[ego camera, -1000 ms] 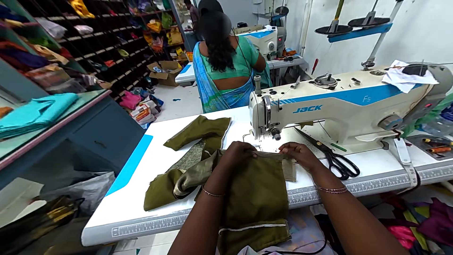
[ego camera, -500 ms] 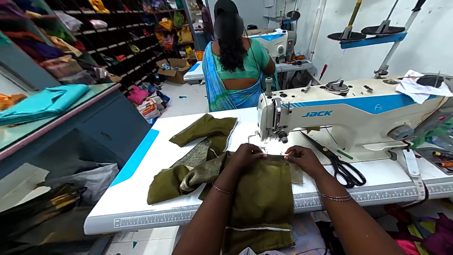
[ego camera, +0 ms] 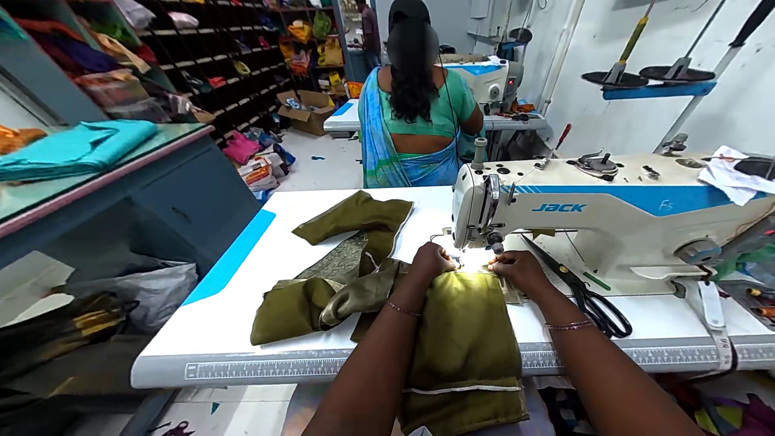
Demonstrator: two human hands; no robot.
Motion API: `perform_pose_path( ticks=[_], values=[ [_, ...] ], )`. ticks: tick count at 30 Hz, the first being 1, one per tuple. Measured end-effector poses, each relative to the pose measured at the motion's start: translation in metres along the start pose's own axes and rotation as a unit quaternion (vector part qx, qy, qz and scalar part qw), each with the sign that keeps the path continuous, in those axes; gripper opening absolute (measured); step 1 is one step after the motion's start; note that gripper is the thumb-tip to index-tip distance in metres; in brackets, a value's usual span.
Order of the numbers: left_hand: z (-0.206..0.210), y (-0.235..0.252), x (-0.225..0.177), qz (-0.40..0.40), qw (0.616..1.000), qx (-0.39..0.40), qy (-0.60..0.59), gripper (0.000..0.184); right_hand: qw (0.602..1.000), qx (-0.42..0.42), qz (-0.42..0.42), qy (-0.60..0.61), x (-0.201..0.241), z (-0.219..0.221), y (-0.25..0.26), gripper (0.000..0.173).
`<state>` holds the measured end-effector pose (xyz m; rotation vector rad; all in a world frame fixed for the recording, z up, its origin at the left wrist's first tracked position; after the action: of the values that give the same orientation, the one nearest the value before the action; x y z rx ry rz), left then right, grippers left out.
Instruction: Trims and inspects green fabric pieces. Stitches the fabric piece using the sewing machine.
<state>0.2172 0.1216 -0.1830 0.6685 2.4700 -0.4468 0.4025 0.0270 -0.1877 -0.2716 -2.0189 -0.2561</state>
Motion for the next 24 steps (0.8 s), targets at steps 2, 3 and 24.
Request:
perform_pose_path(
  ticks=[2, 3, 24],
  values=[
    [0.0, 0.003, 0.001, -0.013, 1.0, 0.002, 0.0, 0.024, 1.0, -0.001, 0.005, 0.002, -0.001, -0.001, 0.001, 0.008],
    [0.0, 0.004, 0.001, -0.015, 1.0, 0.006, 0.003, 0.024, 1.0, -0.002, 0.006, 0.004, 0.0, -0.001, 0.001, 0.008],
    [-0.008, -0.032, -0.032, -0.012, 0.983, -0.04, 0.18, 0.029, 1.0, -0.014, 0.017, 0.006, -0.002, -0.003, -0.001, 0.007]
  ],
)
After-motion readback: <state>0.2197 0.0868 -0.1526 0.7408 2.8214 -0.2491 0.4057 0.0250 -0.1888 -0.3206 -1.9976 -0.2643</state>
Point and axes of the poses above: each hand's wrist, its own y-axis towards the middle knuckle, its own z-axis out of the palm, x = y × z, the point moved 9 cm from there along y, towards the middle knuckle, and after that the axes turned 7 degrees about y, right-handed, at the moved point
